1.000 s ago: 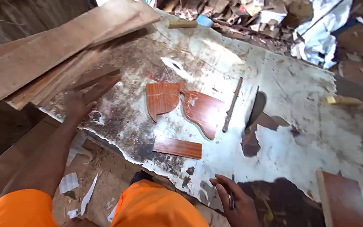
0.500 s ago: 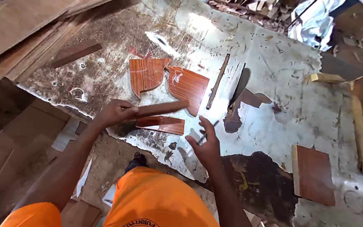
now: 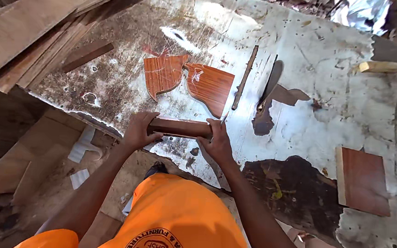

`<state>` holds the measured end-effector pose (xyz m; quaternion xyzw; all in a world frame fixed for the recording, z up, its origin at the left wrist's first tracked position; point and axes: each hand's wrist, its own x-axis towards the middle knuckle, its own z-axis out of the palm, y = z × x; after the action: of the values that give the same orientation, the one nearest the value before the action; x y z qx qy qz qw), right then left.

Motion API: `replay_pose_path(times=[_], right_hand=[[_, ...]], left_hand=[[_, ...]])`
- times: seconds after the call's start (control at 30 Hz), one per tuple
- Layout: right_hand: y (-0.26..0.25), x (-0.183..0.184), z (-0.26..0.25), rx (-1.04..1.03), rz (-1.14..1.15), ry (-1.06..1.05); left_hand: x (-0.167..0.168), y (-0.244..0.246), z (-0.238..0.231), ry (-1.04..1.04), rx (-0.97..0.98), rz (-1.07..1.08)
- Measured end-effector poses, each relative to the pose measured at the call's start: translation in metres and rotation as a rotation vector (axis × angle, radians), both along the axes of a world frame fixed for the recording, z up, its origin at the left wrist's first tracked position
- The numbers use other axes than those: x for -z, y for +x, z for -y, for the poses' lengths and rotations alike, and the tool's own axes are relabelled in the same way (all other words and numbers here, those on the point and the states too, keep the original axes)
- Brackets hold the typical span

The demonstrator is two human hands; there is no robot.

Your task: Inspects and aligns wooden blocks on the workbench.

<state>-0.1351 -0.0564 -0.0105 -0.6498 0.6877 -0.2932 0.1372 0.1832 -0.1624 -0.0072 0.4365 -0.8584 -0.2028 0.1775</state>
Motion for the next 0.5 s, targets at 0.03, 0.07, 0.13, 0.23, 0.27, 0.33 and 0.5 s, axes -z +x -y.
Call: replay_pose_path(times=[0.03,0.07,0.13,0.23,0.27,0.33,0.5], right_hand=[[0.001,0.001,-0.001,0.007,-0.014,-0.005],[0.001,0.0,-0.001,0.012,-0.022,-0.004],[0.002,-0.002,-0.003,0.027,-0.037,0.011],[0.003,-0.002,-0.005,0.051,-0.079,0.006],[0.003,-0.001,-0.006,0.054,-0.091,0.003],[0.003,0.0,-0.009,0.063,-0.109,-0.005],[0.008,-0.001,-0.013,0.111,-0.134,0.0]], left_hand=[[0.003,0.001,-0.003,0.006,-0.028,0.01],[0.007,0.0,-0.006,0.007,-0.054,-0.002],[0.011,0.0,-0.01,0.006,-0.082,-0.013],[0.012,-0.002,-0.012,0.013,-0.089,-0.033],[0.012,-0.003,-0.012,0.022,-0.096,-0.039],[0.013,-0.003,-0.013,0.033,-0.111,-0.052],[0.016,-0.003,-0.016,0.038,-0.134,-0.094]])
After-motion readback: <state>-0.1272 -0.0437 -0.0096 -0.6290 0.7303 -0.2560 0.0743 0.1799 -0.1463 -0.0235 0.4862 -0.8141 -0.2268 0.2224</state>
